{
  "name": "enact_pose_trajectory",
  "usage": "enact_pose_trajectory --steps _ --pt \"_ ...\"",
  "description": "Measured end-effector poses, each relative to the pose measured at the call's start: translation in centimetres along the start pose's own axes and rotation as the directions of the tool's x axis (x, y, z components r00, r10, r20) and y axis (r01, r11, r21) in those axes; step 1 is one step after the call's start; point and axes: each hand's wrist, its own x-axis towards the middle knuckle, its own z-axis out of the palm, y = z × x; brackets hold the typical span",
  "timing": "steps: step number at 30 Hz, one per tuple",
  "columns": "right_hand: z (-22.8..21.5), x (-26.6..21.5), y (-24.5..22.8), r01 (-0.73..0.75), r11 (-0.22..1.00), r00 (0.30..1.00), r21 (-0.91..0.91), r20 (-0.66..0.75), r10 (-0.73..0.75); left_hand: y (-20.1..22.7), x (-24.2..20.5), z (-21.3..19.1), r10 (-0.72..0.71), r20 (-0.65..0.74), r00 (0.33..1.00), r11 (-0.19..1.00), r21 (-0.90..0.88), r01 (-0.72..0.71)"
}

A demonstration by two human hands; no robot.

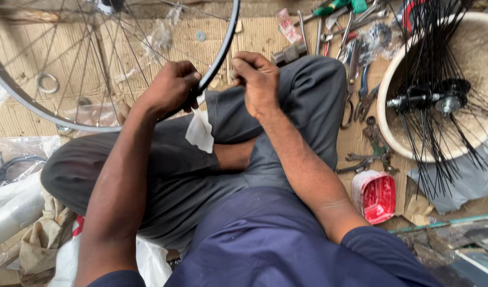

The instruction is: The person sits on the floor and repeatedly inserts a small metal nipple onto the end of a bicycle spoke, then pushes it into the rim hole. The person works on a single wheel, rotating it slightly to access different spokes, and uses a white cloth to wipe the rim area during the process.

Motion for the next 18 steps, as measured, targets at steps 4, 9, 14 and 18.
enact_pose_trajectory --steps 4,9,14,18 --pt "1.5 -1.5 2.3 -0.002 0.99 0.999 -0.142 0.044 0.008 -0.2 2.6 1.0 0.063 -0.071 0.995 0.998 -0.012 -0.064" --pt "1.6 -0.9 3.9 0.245 0.894 0.969 -0.375 0.124 -0.214 -0.6 3.7 1.4 0.11 -0.074 0.991 0.991 -0.071 -0.116" --pt "2.6 0.3 3.5 0.341 0.83 0.94 -0.441 0.152 -0.306 -1.4 3.7 0.9 0.157 -0.084 0.984 0.98 -0.108 -0.165" --pt "3.3 0.2 3.4 0.397 0.746 0.913 -0.535 0.144 -0.382 -1.2 3.9 0.8 0.129 -0.105 0.986 0.984 -0.111 -0.14"
